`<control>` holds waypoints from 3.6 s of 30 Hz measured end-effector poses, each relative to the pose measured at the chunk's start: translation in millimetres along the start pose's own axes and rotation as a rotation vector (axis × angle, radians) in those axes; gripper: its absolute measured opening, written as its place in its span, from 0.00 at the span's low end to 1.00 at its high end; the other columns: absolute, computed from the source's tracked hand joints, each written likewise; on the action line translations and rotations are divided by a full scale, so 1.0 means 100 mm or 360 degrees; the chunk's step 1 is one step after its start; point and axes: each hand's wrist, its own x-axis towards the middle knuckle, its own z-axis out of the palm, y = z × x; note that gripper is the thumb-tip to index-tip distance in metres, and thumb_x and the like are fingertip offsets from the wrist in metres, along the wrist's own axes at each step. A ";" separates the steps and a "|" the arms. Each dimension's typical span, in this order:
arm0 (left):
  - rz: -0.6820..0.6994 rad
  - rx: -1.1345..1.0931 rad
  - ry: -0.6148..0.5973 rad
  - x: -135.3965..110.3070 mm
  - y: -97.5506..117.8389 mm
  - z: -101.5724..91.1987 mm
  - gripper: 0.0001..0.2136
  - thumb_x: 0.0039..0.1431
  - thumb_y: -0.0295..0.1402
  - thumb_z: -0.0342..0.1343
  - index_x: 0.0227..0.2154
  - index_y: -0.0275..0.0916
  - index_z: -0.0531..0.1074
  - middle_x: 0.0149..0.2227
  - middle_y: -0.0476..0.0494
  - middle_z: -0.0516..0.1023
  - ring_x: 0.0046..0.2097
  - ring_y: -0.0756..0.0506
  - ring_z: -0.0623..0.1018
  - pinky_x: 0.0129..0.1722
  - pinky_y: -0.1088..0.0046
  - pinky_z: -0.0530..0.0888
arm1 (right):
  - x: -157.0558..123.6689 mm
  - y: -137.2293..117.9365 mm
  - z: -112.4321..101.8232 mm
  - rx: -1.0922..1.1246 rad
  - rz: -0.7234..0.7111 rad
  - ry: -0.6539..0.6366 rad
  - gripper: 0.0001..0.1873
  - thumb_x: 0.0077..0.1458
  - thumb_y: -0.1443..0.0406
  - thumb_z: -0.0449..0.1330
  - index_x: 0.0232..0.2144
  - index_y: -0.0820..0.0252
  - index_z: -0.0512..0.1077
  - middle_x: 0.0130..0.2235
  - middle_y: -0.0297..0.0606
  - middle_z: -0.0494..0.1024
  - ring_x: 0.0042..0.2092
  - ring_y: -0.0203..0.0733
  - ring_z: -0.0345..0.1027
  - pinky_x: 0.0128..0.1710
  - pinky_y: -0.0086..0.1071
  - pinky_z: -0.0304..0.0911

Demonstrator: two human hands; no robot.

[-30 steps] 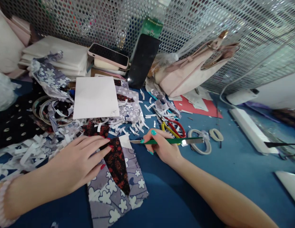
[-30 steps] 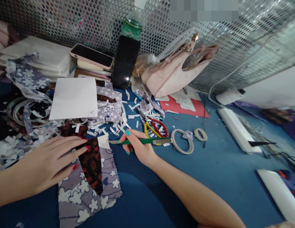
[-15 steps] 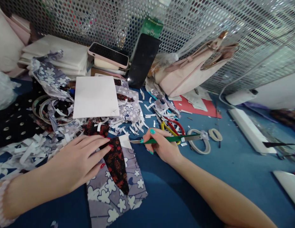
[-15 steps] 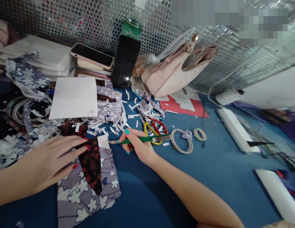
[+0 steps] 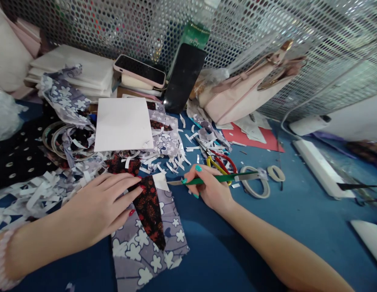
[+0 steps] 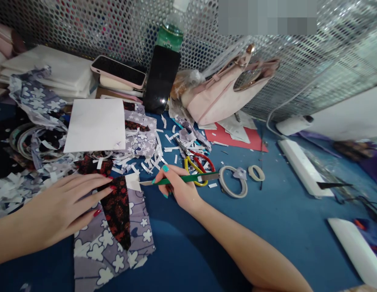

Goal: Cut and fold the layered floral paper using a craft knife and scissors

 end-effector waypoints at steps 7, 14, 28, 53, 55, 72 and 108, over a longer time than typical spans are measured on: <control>-0.0022 -0.0052 -0.0018 0.01 0.00 0.01 0.18 0.69 0.30 0.45 0.56 0.38 0.72 0.56 0.37 0.76 0.58 0.38 0.73 0.57 0.57 0.71 | 0.00 0.03 -0.02 -0.0052 0.0006 0.0026 0.21 0.62 0.52 0.55 0.24 0.58 0.70 0.14 0.27 0.64 0.17 0.32 0.54 0.20 0.30 0.49; -0.0038 -0.0082 -0.0020 0.00 0.00 0.00 0.17 0.69 0.30 0.46 0.57 0.39 0.72 0.57 0.38 0.75 0.59 0.39 0.73 0.58 0.58 0.70 | 0.01 0.01 -0.03 -0.0062 0.0039 -0.0034 0.23 0.62 0.49 0.55 0.23 0.58 0.69 0.13 0.27 0.64 0.17 0.32 0.54 0.21 0.30 0.50; -0.0018 -0.0053 -0.0016 0.00 -0.01 0.00 0.17 0.69 0.30 0.45 0.56 0.38 0.71 0.56 0.38 0.76 0.59 0.39 0.73 0.57 0.58 0.71 | 0.00 0.00 0.01 -0.0013 0.0031 -0.0049 0.23 0.62 0.50 0.56 0.22 0.57 0.70 0.13 0.28 0.63 0.17 0.33 0.55 0.20 0.30 0.50; -0.0044 -0.0129 -0.0009 0.00 0.00 0.00 0.17 0.69 0.30 0.47 0.57 0.39 0.72 0.56 0.38 0.76 0.59 0.39 0.73 0.59 0.58 0.71 | -0.02 0.05 -0.03 -0.0099 -0.0045 -0.0159 0.23 0.64 0.49 0.53 0.25 0.57 0.70 0.17 0.29 0.67 0.19 0.33 0.57 0.23 0.31 0.56; -0.0040 -0.0133 0.0002 0.01 0.00 0.00 0.17 0.68 0.30 0.47 0.56 0.39 0.72 0.56 0.38 0.76 0.59 0.39 0.73 0.59 0.58 0.71 | -0.02 0.04 -0.03 -0.0100 -0.0052 -0.0194 0.23 0.64 0.49 0.53 0.25 0.57 0.70 0.18 0.29 0.67 0.20 0.33 0.58 0.23 0.31 0.56; 0.0008 -0.0006 -0.0019 0.01 0.00 -0.01 0.17 0.70 0.30 0.43 0.56 0.36 0.71 0.56 0.36 0.75 0.58 0.37 0.73 0.55 0.56 0.72 | -0.01 -0.08 0.03 -0.0231 -0.0244 -0.0383 0.23 0.67 0.50 0.51 0.30 0.59 0.72 0.20 0.30 0.69 0.22 0.33 0.60 0.22 0.29 0.56; 0.0033 -0.0011 -0.0010 0.02 -0.02 -0.01 0.17 0.70 0.30 0.43 0.56 0.36 0.71 0.55 0.37 0.75 0.57 0.37 0.73 0.55 0.57 0.71 | -0.02 -0.09 0.01 -0.0385 -0.0672 -0.0661 0.17 0.71 0.59 0.49 0.36 0.60 0.73 0.23 0.33 0.73 0.25 0.33 0.66 0.26 0.26 0.63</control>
